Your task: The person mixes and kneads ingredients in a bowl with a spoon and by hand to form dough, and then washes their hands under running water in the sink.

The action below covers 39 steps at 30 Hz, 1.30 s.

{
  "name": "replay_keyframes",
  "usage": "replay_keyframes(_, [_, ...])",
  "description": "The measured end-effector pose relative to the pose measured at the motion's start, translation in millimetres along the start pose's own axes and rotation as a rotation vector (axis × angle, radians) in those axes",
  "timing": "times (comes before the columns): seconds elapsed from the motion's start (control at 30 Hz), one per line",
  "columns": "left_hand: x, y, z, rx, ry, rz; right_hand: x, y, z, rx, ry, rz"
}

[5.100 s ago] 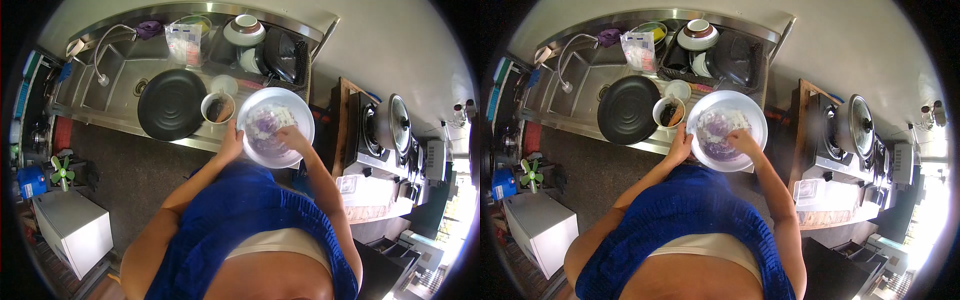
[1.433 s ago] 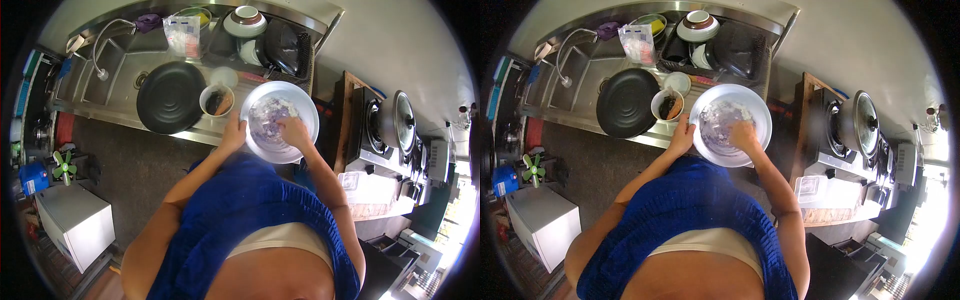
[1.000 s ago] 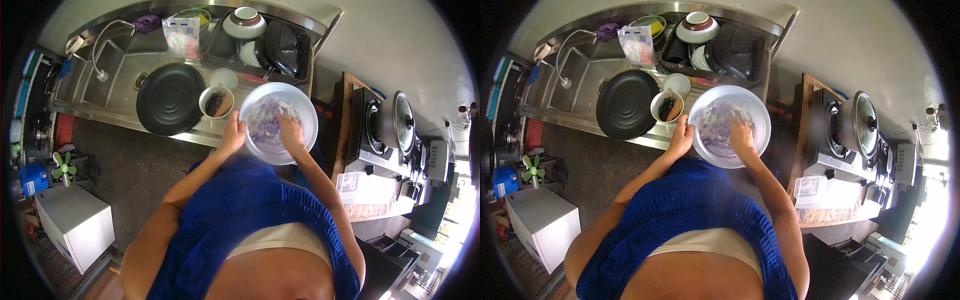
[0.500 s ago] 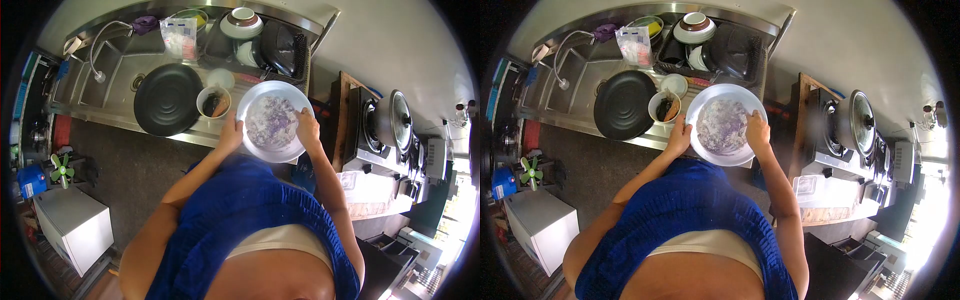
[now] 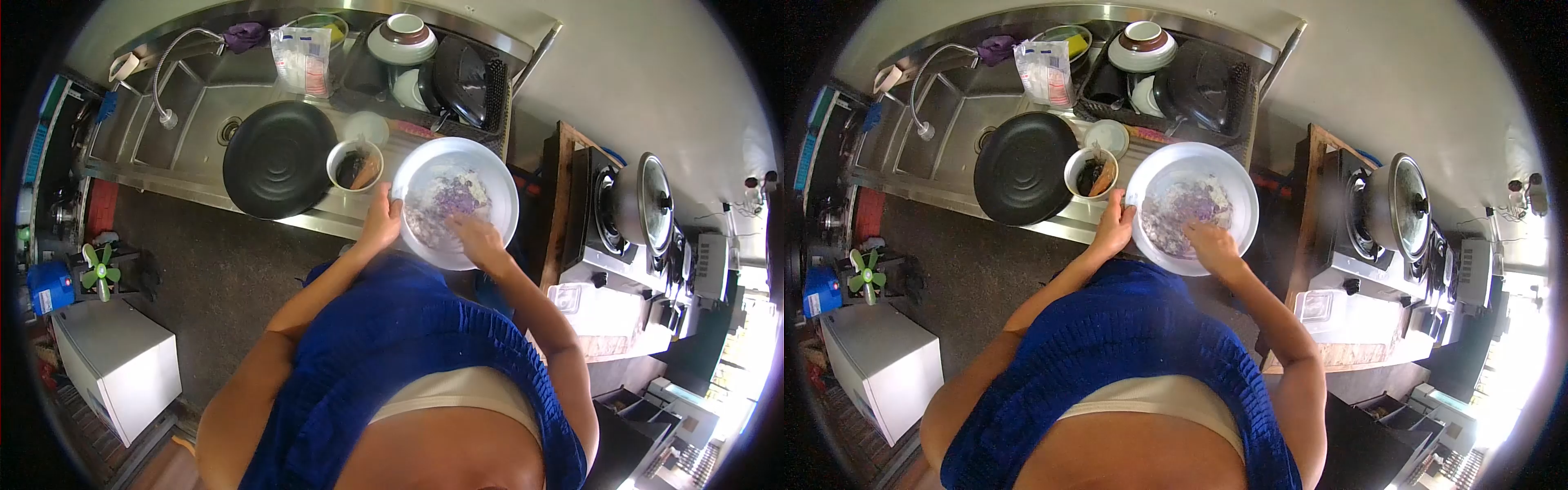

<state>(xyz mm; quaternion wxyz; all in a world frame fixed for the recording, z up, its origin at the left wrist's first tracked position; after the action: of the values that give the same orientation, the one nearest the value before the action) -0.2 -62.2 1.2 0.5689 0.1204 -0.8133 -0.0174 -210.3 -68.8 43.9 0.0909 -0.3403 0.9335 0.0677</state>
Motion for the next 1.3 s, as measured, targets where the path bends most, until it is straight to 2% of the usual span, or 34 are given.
replay_keyframes(0.07, [-7,-1,3,-0.008,0.005,0.035,17,15,-6,0.122,0.047,-0.162])
replay_keyframes(0.13, [-4,1,1,-0.022,0.039,-0.012,29,7,-35,-0.072,0.173,0.078])
replay_keyframes(0.27, [2,2,-1,-0.011,0.069,-0.016,70,-5,-37,0.068,0.234,0.326])
replay_keyframes(0.33, [-3,0,2,0.005,0.126,0.021,60,-5,-26,-0.001,0.225,0.484])
replay_keyframes(0.37, [-6,-2,4,0.022,0.188,0.051,61,1,1,0.030,0.386,0.372])
replay_keyframes(0.4, [-5,-3,4,0.020,0.190,0.051,48,6,7,0.053,0.365,0.280])
replay_keyframes(0.47, [0,0,-1,0.099,0.019,0.119,35,13,21,-0.061,0.246,0.386])
replay_keyframes(0.6, [-5,-1,1,0.098,0.057,0.077,0,15,16,-0.097,0.150,0.412])
replay_keyframes(0.7, [-6,-2,0,0.061,0.034,0.035,-13,17,1,-0.221,0.091,0.363])
replay_keyframes(0.8, [-7,-4,0,0.016,0.060,0.004,3,8,-33,-0.109,0.178,0.260])
replay_keyframes(0.87, [1,-2,-3,0.023,0.057,-0.004,18,-7,-55,-0.072,0.297,0.274])
replay_keyframes(0.9, [5,-1,-4,0.027,0.055,-0.012,28,-16,-57,-0.109,0.356,0.296])
replay_keyframes(0.93, [7,-1,-4,0.025,0.055,-0.010,41,-21,-56,-0.015,0.351,0.285])
replay_keyframes(1.03, [9,-2,-7,0.038,0.020,0.012,64,-23,-41,-0.042,0.456,0.245])
replay_keyframes(1.13, [0,-3,-4,0.020,0.047,-0.044,58,-6,-37,-0.092,0.404,0.230])
replay_keyframes(1.2, [-2,-4,-2,0.039,0.067,-0.009,51,10,-33,-0.297,0.328,0.196])
replay_keyframes(1.3, [-6,-5,0,0.033,0.092,-0.017,32,28,-18,-0.342,0.233,0.153])
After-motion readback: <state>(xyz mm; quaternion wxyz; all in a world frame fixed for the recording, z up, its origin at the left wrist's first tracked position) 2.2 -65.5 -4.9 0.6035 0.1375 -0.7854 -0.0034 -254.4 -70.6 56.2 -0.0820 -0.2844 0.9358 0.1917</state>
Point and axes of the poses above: each hand's wrist, its own y-axis away from the middle knuckle, its own z-axis out of the palm, x = y × z, the point moved 6 cm from there along -y, towards the middle knuckle
